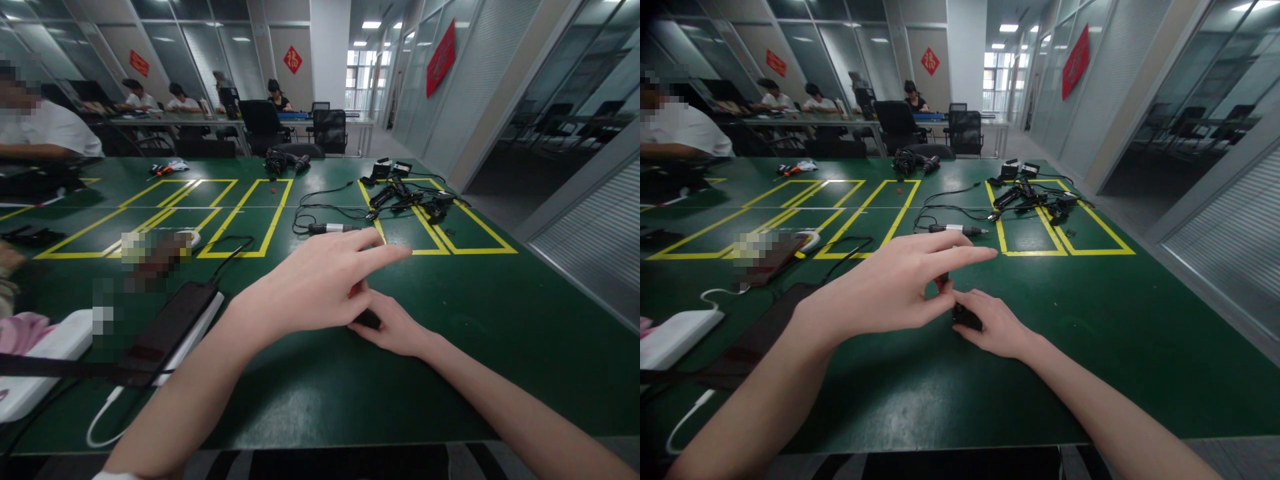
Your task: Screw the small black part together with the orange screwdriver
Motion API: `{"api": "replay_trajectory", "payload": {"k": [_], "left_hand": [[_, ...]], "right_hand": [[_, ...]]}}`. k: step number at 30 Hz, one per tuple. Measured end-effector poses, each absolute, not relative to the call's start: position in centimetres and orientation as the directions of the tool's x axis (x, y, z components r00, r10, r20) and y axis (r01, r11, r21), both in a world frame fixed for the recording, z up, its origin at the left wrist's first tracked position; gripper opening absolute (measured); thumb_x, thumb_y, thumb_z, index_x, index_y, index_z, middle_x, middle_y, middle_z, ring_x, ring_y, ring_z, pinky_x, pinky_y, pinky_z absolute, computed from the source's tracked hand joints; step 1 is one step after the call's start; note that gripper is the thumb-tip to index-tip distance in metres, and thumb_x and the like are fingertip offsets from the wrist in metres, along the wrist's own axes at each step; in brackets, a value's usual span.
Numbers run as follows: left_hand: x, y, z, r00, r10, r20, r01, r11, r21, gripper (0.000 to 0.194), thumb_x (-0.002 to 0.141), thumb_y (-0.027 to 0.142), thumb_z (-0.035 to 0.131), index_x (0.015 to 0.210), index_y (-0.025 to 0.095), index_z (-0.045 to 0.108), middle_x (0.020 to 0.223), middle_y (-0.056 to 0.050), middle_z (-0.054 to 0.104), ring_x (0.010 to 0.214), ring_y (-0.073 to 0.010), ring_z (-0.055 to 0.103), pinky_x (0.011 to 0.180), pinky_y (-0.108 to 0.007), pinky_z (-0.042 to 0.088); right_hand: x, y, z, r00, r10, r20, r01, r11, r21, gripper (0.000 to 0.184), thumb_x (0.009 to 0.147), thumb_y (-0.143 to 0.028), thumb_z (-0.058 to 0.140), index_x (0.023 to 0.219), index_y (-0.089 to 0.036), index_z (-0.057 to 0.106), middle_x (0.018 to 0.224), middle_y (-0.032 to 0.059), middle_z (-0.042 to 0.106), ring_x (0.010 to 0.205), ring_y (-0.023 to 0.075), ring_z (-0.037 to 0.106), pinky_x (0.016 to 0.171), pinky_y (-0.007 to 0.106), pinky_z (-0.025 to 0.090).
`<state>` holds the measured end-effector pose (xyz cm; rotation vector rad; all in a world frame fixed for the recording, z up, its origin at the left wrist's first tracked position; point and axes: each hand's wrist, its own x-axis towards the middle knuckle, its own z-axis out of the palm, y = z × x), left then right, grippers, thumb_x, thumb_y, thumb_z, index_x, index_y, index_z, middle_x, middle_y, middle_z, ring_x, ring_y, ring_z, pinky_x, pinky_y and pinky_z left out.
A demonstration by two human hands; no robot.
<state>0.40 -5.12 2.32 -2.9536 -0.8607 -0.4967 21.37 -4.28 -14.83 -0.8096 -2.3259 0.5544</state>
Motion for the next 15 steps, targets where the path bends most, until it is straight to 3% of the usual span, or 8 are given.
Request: {"api": "replay_trajectory", "payload": {"k": [5, 10, 15], "left_hand": [[0.39, -5.16, 2.43, 0.786, 0.537, 0.307, 0.542, -0.837, 0.077, 0.057, 0.094, 0.017, 0.052, 0.151, 0.024, 0.051, 0.122, -0.007, 0.066, 0.108, -0.0215, 0.067, 0.088, -0.032, 0.055], [0.32, -5.19, 2.33, 0.787, 0.538, 0.303, 0.542, -0.837, 0.077, 0.062, 0.092, 0.012, 0.05, 0.152, 0.026, 0.048, 0.125, -0.006, 0.065, 0.104, -0.0191, 0.068, 0.084, -0.029, 0.055], [0.32, -5.22, 2.3, 0.792, 0.524, 0.313, 0.525, -0.846, 0.09, 0.062, 0.091, 0.015, 0.055, 0.151, 0.025, 0.049, 0.126, -0.007, 0.066, 0.112, -0.0215, 0.066, 0.09, -0.031, 0.054]], "right_hand": [[21.36, -4.29, -14.81, -0.63, 0.665, 0.401, 0.413, 0.724, -0.552, 0.031, 0.093, -0.026, 0.07, 0.123, -0.022, 0.059, 0.113, 0.0097, 0.073, 0.102, 0.0283, 0.069, 0.086, 0.043, 0.057], [21.39, -4.29, -15.0, -0.636, 0.665, 0.392, 0.409, 0.721, -0.56, 0.041, 0.093, -0.025, 0.07, 0.131, -0.024, 0.056, 0.12, 0.0102, 0.072, 0.107, 0.0287, 0.068, 0.09, 0.044, 0.057], [21.41, -4.33, -14.98, -0.624, 0.675, 0.394, 0.421, 0.715, -0.558, 0.032, 0.093, -0.027, 0.07, 0.123, -0.023, 0.059, 0.115, 0.0097, 0.073, 0.102, 0.0278, 0.069, 0.086, 0.043, 0.057]]}}
